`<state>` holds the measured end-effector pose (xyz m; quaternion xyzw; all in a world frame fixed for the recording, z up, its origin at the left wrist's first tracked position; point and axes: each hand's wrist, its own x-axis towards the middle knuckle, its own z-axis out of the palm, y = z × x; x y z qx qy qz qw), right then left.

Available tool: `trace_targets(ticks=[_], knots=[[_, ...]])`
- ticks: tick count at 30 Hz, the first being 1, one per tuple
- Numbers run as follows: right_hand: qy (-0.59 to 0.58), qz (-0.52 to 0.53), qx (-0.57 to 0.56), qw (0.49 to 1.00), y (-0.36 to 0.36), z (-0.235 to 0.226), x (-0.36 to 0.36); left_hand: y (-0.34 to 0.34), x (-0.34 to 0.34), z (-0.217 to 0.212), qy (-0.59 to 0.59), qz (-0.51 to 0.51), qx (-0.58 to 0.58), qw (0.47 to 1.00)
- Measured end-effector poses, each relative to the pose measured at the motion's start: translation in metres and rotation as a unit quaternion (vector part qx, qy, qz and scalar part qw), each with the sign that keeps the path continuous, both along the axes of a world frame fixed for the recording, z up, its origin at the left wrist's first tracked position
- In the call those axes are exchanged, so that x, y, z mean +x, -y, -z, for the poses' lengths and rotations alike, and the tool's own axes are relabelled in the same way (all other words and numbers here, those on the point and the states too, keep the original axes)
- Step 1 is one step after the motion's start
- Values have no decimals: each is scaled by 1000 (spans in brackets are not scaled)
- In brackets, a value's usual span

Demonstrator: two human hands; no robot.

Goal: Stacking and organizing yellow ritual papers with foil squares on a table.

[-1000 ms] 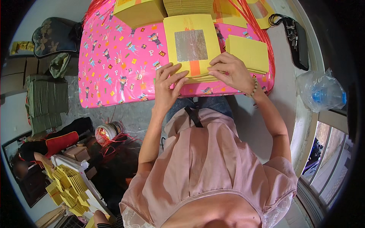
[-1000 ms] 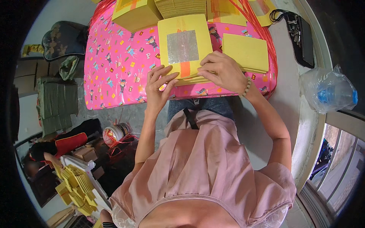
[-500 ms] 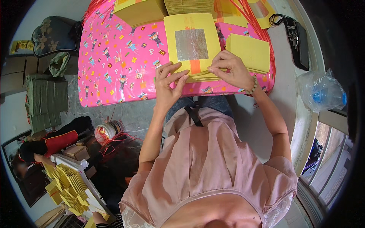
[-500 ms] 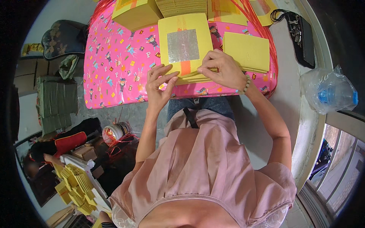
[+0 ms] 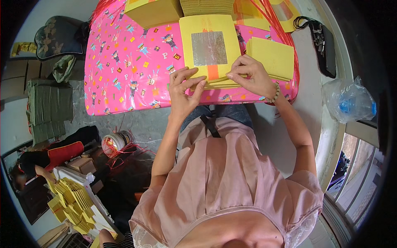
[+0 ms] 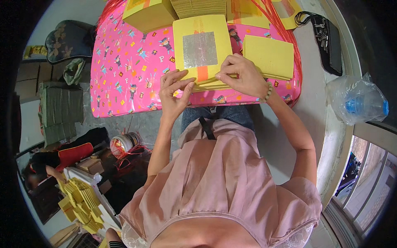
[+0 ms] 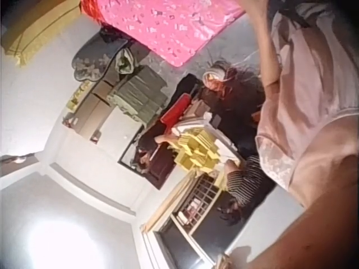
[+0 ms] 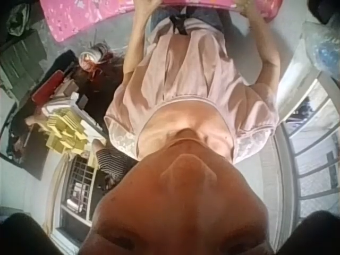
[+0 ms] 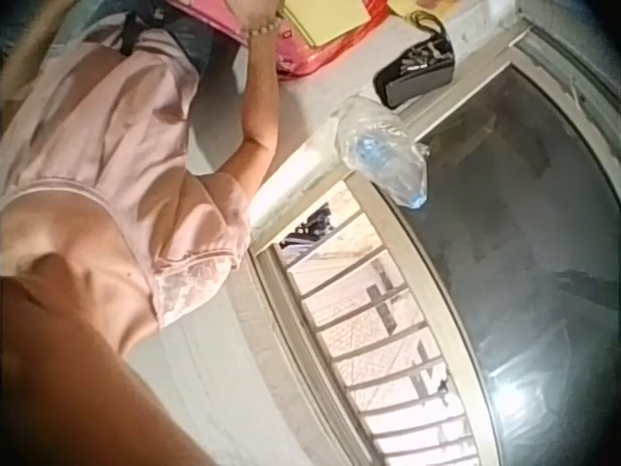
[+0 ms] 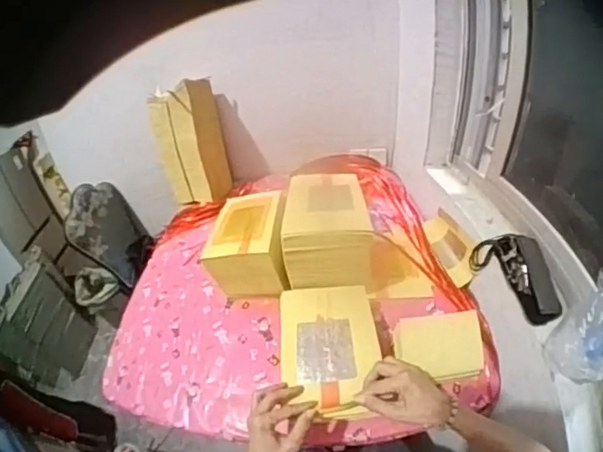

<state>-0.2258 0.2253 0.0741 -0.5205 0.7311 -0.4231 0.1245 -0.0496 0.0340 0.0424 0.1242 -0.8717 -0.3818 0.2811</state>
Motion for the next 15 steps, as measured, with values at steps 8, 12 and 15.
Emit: trace_targets(ticks=[8, 12, 15], knots=[[13, 6, 7, 1000, -1, -2, 2, -2, -1, -4, -7, -1, -25, 1000], [-42, -2, -12, 999, -1, -3, 2, 1, -5, -8, -16, 3, -88, 996], [-138, 0, -29, 990, 2, -16, 13, 8, -8, -11, -20, 13, -128, 991]])
